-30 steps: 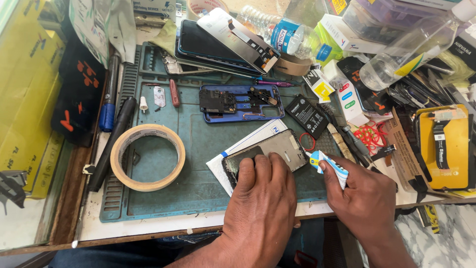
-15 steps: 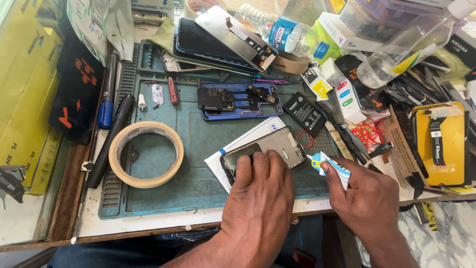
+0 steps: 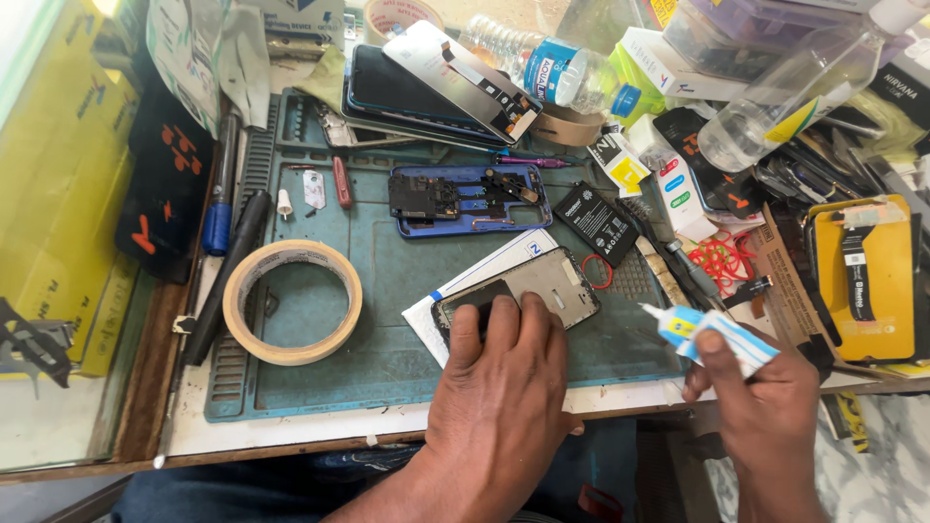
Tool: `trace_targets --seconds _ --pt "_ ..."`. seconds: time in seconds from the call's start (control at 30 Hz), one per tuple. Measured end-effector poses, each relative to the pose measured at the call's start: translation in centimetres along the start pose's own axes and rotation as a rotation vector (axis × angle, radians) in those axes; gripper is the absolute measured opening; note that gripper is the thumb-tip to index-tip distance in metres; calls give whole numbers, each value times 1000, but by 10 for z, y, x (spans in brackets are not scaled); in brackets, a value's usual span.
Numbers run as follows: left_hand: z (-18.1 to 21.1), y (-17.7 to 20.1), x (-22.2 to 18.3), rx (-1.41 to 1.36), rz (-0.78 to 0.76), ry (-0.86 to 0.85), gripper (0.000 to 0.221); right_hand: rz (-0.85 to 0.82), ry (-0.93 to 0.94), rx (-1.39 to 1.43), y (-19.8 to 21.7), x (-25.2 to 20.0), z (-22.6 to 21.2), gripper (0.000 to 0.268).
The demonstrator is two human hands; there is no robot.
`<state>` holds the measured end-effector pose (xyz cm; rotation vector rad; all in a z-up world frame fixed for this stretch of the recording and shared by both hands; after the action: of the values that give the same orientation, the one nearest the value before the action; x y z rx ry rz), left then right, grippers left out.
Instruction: The person applies adhesive from a tube along the edges of a disassembled smartphone screen. They then place the screen onto the phone's chassis, press it down, and inspect the alignment.
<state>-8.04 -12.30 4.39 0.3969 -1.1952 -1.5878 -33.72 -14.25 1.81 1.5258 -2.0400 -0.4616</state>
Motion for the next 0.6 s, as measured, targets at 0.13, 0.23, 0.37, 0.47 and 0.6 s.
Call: trace_targets --seconds 0.13,0.23,0.37,0.47,0.6 --pt "0 6 -4 -39 56 20 96 -24 8 392 -2 -2 31 23" --pt "2 16 -9 -107 145 3 95 -33 -13 467 -8 -4 41 22" --pt "1 30 -18 -249 202 -20 89 -19 -28 403 -9 -4 37 21" --pt "-10 48 -29 -285 248 -2 77 -2 -15 397 -9 -4 30 24" --pt "-30 80 -49 -178 384 50 58 17 4 516 -7 -5 25 33"
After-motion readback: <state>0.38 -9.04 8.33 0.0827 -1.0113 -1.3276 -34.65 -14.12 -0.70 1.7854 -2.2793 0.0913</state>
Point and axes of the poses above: each hand's wrist, its own x-axis towards the middle knuckle, its own y-axis out of the back of the hand, z = x × y, the point moved 10 cm from there along x, towards the middle knuckle, and after that the axes turned 13 degrees about -x, right-handed, at the moved point
